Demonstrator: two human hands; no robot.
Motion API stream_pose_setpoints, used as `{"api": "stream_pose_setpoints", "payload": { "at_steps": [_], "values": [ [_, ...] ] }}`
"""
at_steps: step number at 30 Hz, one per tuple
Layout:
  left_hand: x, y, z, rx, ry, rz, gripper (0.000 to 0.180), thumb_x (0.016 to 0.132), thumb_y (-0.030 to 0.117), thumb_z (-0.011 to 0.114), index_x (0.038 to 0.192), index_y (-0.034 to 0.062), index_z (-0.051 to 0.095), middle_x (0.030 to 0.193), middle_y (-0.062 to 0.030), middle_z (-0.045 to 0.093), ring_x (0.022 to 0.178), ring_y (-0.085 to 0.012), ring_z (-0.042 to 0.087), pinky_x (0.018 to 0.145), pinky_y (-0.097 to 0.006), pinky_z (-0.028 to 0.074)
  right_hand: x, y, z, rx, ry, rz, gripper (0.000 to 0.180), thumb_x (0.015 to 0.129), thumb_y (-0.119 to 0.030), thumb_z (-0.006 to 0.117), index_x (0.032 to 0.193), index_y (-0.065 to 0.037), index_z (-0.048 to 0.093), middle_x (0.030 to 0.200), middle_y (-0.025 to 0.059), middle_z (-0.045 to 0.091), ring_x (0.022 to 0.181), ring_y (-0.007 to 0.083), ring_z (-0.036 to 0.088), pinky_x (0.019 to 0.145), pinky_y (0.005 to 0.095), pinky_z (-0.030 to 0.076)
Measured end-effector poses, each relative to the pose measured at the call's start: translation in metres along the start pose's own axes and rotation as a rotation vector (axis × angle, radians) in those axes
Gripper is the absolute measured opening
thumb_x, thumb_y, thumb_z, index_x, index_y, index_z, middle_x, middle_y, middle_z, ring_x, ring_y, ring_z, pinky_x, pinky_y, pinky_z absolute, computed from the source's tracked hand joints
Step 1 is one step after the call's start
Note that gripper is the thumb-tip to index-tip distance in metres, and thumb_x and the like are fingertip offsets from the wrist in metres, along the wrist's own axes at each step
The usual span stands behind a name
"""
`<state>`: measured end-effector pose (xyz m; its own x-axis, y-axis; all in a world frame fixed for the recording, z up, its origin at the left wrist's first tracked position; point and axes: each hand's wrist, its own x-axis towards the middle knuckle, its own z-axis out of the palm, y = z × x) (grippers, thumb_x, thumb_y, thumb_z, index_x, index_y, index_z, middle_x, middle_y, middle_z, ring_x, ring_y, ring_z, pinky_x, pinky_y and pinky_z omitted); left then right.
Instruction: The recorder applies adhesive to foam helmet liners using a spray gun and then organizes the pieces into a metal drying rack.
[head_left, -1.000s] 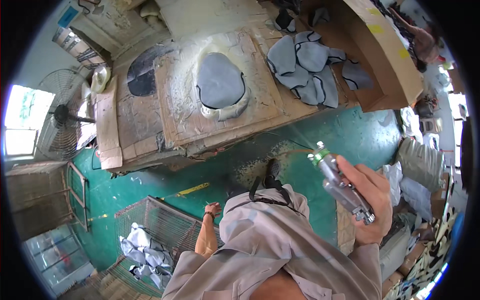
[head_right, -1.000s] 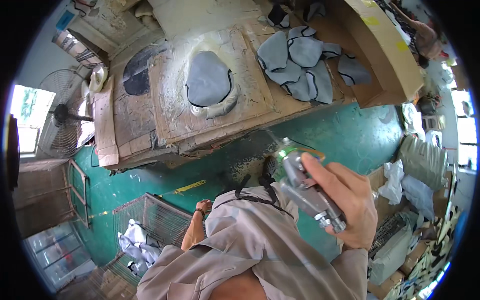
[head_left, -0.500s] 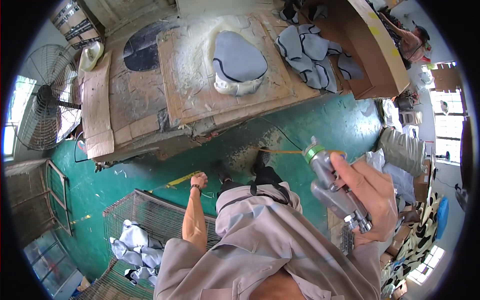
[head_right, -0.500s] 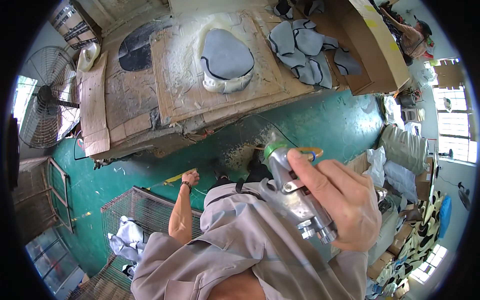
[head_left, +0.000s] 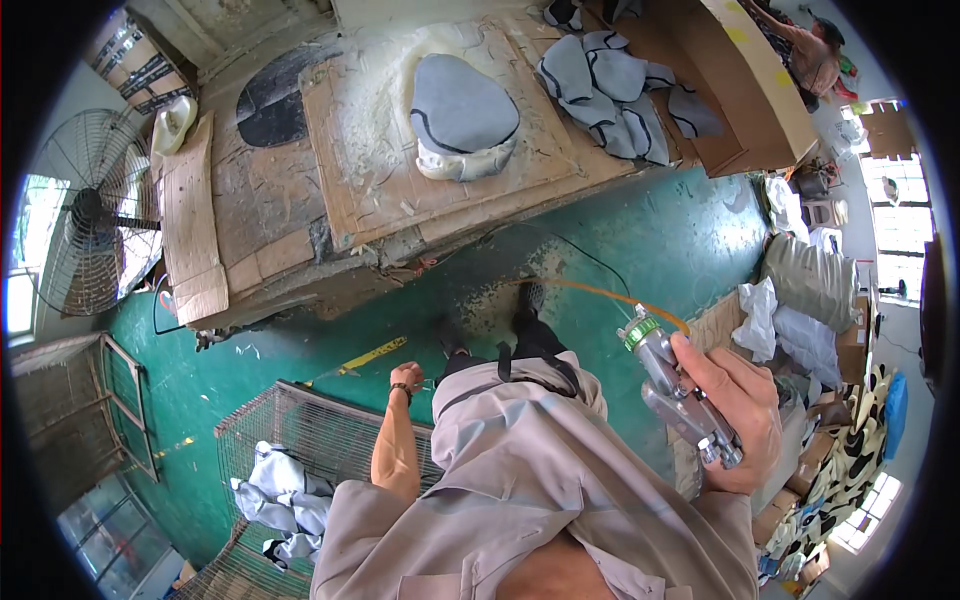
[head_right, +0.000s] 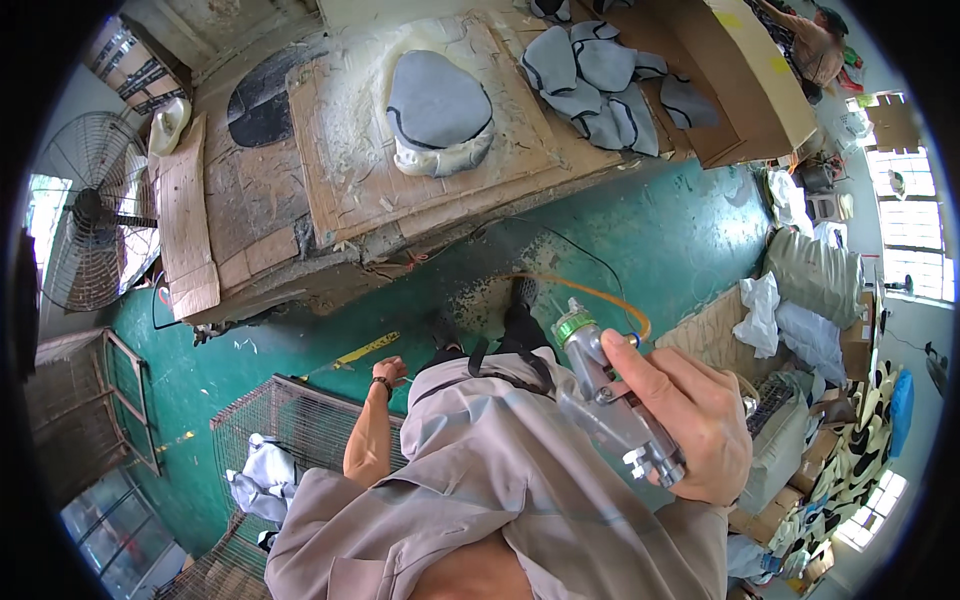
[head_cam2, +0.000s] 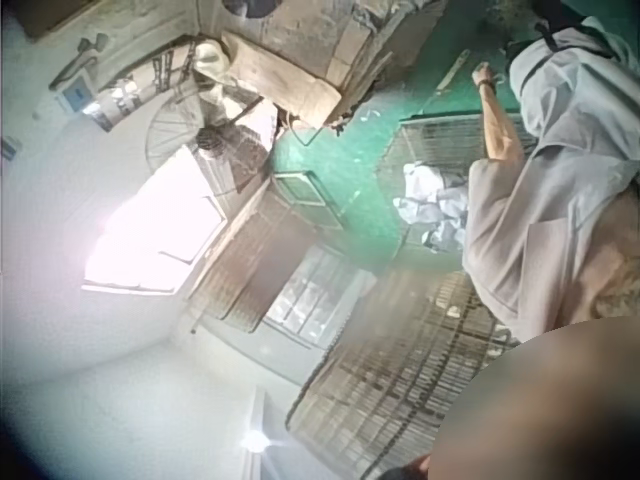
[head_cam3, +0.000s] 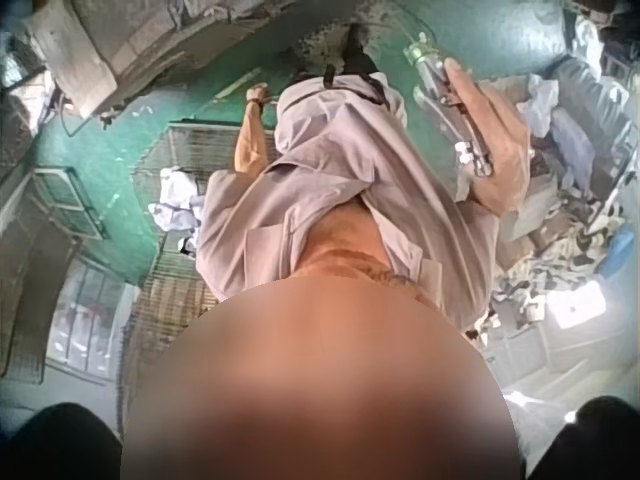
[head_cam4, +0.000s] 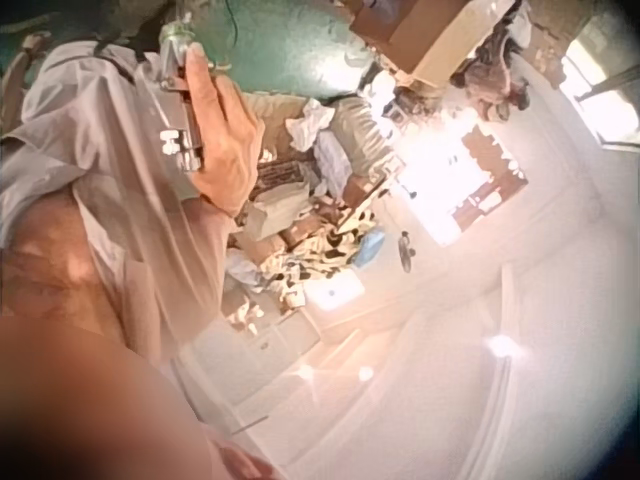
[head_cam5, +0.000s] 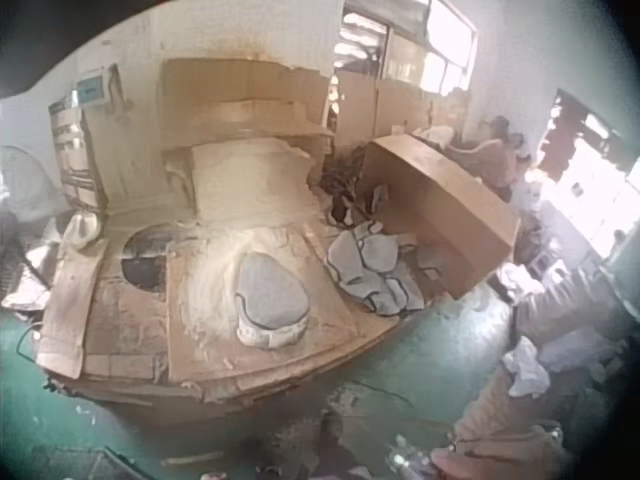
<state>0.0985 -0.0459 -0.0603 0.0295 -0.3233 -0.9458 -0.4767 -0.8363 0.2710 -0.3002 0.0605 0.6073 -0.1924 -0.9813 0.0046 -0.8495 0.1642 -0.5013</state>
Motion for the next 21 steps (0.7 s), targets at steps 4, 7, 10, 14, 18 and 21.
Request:
{"api": "stream_pose_setpoints", "payload": {
  "at_steps": [4, 7, 10, 14, 18, 21],
  "values": [
    [-0.008, 0.008, 0.008, -0.009, 0.049, -0.03, 0.028, 0.096, 0.019, 0.065, 0.123, 0.0123, 0.071, 0.102, -0.0065, 0.075, 0.084, -0.0238, 0.074, 0.068, -0.044, 0.061, -0.006, 0.048, -0.015, 0.126, 0.032, 0.131, 0.066, 0.072, -0.004, 0.071, 0.137, 0.004, 0.062, 0.087, 0.0157, 0.067, 0.076, 0.0319, 0.07, 0.066, 0.0387, 0.055],
    [-0.019, 0.027, 0.023, -0.029, 0.057, -0.038, 0.028, 0.094, 0.016, 0.067, 0.121, 0.0095, 0.071, 0.095, -0.0075, 0.076, 0.08, -0.0244, 0.074, 0.065, -0.044, 0.06, -0.009, 0.09, -0.02, 0.196, 0.104, 0.136, 0.066, 0.074, -0.008, 0.072, 0.138, 0.004, 0.062, 0.089, 0.0172, 0.068, 0.076, 0.0332, 0.07, 0.069, 0.0395, 0.056],
    [-0.031, 0.054, 0.049, -0.008, 0.069, 0.008, 0.032, 0.096, 0.018, 0.068, 0.127, 0.0088, 0.069, 0.098, -0.0064, 0.076, 0.08, -0.0213, 0.073, 0.064, -0.04, 0.06, -0.016, 0.136, -0.046, 0.273, 0.027, 0.072, 0.071, 0.076, -0.015, 0.071, 0.143, 0.003, 0.057, 0.095, 0.018, 0.07, 0.08, 0.036, 0.07, 0.073, 0.04, 0.057],
    [-0.049, 0.085, 0.084, 0.059, 0.061, 0.09, 0.032, 0.098, 0.022, 0.068, 0.127, 0.0092, 0.07, 0.101, -0.0059, 0.076, 0.083, -0.019, 0.074, 0.065, -0.039, 0.061, -0.016, 0.186, -0.071, 0.378, -0.07, -0.007, 0.078, 0.075, -0.016, 0.072, 0.148, 0.002, 0.052, 0.101, 0.0166, 0.07, 0.085, 0.036, 0.07, 0.074, 0.0402, 0.056],
    [-0.061, 0.117, 0.118, 0.095, 0.05, 0.171, 0.03, 0.099, 0.024, 0.069, 0.125, 0.0097, 0.071, 0.103, -0.0051, 0.076, 0.086, -0.0177, 0.074, 0.069, -0.038, 0.061, -0.011, 0.227, -0.087, 0.396, -0.124, -0.028, 0.075, 0.077, -0.014, 0.073, 0.147, 0.002, 0.053, 0.1, 0.0152, 0.071, 0.084, 0.0351, 0.07, 0.073, 0.0413, 0.056],
    [-0.065, 0.131, 0.14, 0.075, 0.042, 0.221, 0.029, 0.1, 0.024, 0.067, 0.125, 0.0104, 0.071, 0.104, -0.005, 0.076, 0.088, -0.0171, 0.073, 0.07, -0.037, 0.061, -0.01, 0.254, -0.094, 0.405, -0.112, -0.034, 0.073, 0.078, -0.019, 0.073, 0.146, 0.002, 0.054, 0.098, 0.0151, 0.07, 0.083, 0.0354, 0.069, 0.072, 0.0414, 0.056]
  ]
}}
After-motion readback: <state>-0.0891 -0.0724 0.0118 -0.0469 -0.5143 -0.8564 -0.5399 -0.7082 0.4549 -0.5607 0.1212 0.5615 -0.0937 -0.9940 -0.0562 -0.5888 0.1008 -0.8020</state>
